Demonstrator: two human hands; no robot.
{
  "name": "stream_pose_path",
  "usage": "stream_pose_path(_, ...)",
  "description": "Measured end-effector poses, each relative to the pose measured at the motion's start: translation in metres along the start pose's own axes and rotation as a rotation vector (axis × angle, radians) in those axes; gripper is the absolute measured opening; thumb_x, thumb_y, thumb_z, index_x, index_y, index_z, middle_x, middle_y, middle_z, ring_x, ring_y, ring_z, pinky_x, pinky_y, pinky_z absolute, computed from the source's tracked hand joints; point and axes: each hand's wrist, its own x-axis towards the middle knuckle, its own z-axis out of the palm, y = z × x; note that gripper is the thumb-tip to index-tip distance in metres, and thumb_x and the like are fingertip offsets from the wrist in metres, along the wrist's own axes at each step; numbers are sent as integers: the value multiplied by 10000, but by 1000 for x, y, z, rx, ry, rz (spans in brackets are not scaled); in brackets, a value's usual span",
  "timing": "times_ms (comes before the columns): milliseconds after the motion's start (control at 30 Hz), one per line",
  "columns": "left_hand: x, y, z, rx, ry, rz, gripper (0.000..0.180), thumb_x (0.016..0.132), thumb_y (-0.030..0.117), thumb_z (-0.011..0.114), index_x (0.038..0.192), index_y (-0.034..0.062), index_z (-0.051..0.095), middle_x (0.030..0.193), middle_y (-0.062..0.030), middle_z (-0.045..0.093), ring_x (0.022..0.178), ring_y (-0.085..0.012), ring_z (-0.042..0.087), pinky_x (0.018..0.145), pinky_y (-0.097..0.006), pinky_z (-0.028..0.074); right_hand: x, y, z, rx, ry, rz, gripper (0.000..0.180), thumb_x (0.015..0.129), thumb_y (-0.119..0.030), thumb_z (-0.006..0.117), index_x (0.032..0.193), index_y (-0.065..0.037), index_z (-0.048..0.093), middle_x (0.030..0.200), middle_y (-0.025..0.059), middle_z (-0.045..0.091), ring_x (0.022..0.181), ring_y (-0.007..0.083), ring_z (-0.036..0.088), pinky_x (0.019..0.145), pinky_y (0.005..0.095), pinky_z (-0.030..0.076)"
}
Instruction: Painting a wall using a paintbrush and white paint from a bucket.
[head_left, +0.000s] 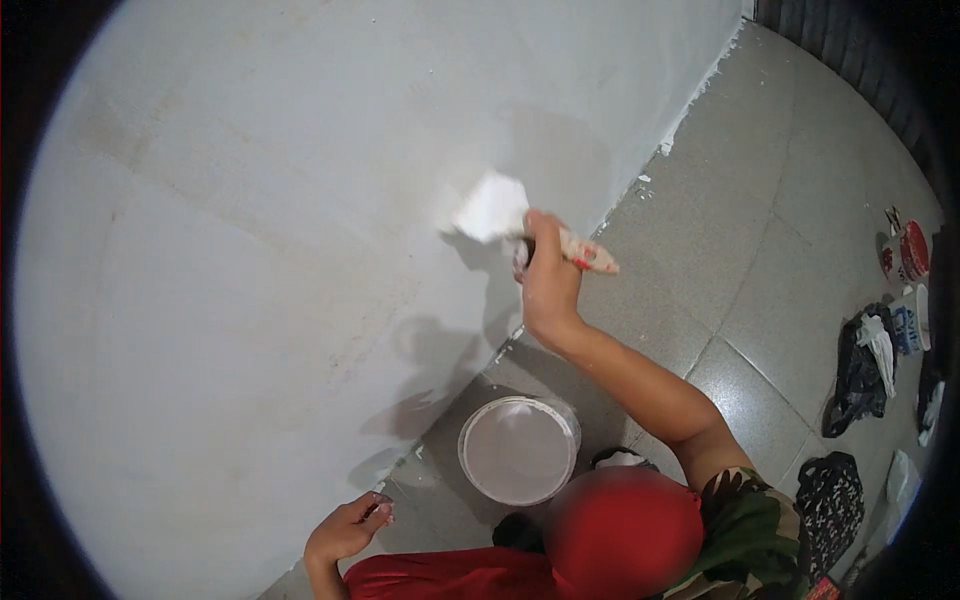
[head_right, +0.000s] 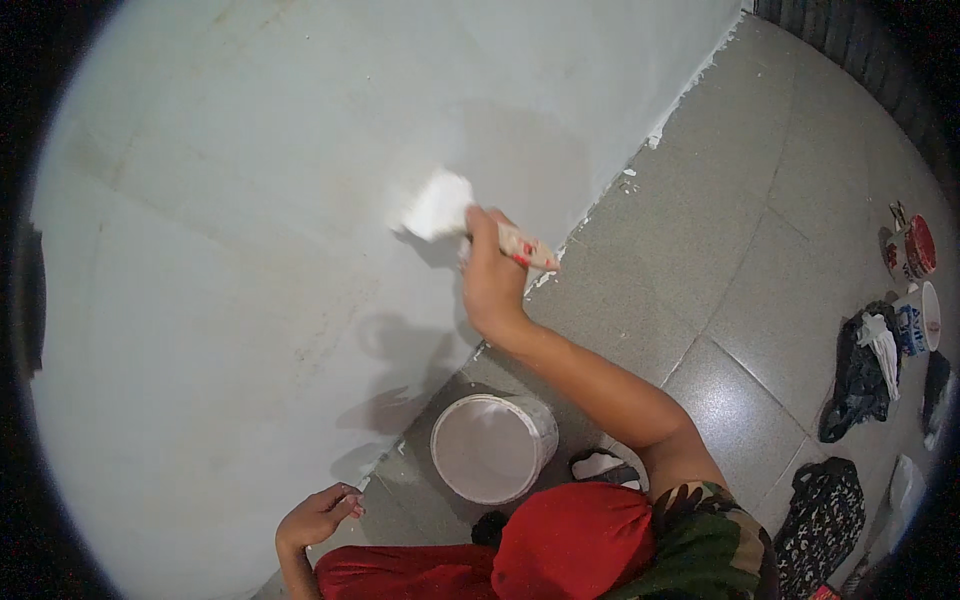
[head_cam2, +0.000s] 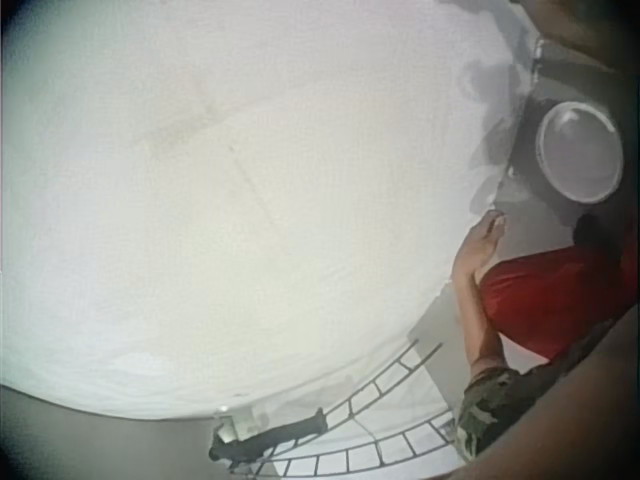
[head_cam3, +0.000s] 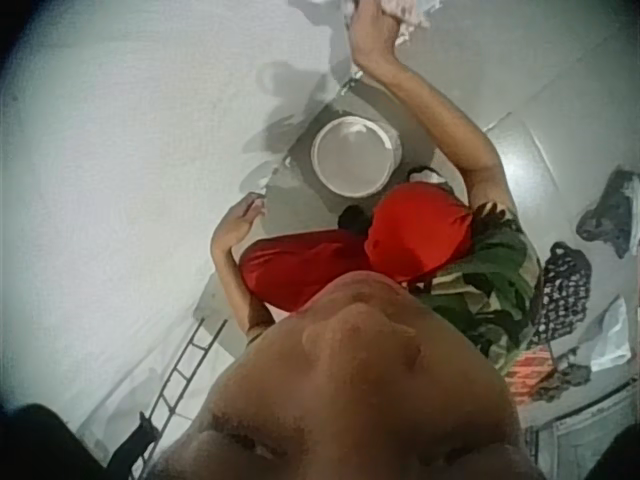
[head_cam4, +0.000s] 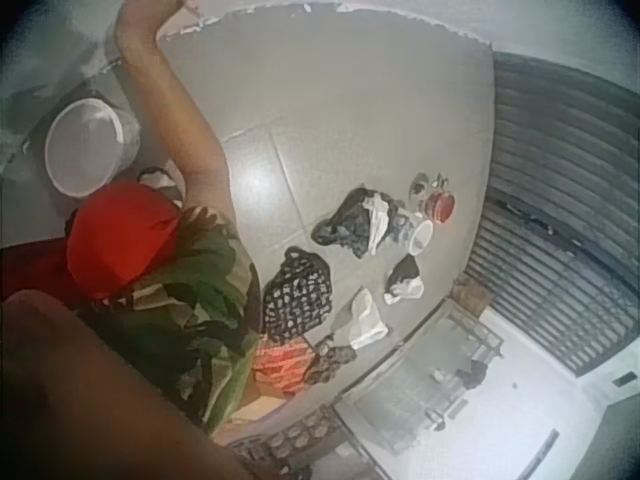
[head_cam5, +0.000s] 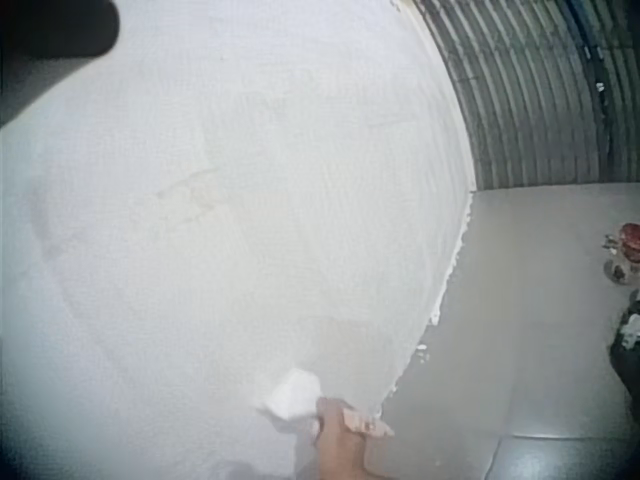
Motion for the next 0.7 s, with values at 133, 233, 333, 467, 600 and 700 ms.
stream_pose_path(133, 2, -8, 0, 10, 4, 4, 319, 1001, 265, 486, 1154, 0, 576, 950, -82, 679, 903, -162, 636, 849, -289, 475, -2, -27, 14, 151, -226, -142, 304, 970, -286, 486, 783, -50, 526, 647, 0, 464, 580, 94, 416, 548, 281, 370)
stream_pose_path(233, 5, -6, 1, 19, -3, 27, 333, 1022, 257, 457, 1160, -25, 567, 935, -87, 671, 892, -156, 633, 850, -289, 479, 9, 27, -7, -36, -199, -286, 290, 971, -294, 473, 799, -66, 522, 658, -16, 451, 591, 80, 404, 532, 262, 345)
stream_pose_path(333, 4, -5, 0, 31, -7, 13, 332, 1024, 257, 456, 1159, -26, 567, 944, -88, 670, 902, -159, 632, 853, -290, 478, 5, 97, -51, -288, -28, -237, 301, 966, -310, 471, 783, -72, 501, 676, -17, 438, 630, 85, 402, 558, 271, 356)
stream_pose_path(467, 8, -13, 0, -7, -4, 14, 295, 983, 268, 509, 1151, 38, 585, 951, -69, 685, 885, -152, 633, 810, -275, 471, 30, 176, -130, -385, 149, -96, 285, 938, -276, 521, 828, -17, 569, 735, 45, 554, 686, 146, 494, 645, 324, 418)
stream_pose_path(600, 7, -7, 1, -12, -12, 29, 294, 984, 256, 509, 1158, 31, 583, 955, -70, 682, 896, -151, 636, 812, -277, 473, 38, 163, -130, -412, 210, -37, 318, 908, -292, 527, 778, -4, 559, 715, 68, 550, 678, 178, 501, 654, 354, 425)
stream_pose_path(700, 10, -7, 1, -22, -2, 8, 295, 984, 246, 510, 1161, 20, 578, 955, -77, 682, 902, -154, 637, 814, -279, 474, 42, 113, -76, -390, 151, -109, 331, 921, -322, 510, 765, -32, 542, 640, 30, 482, 605, 159, 455, 585, 336, 398)
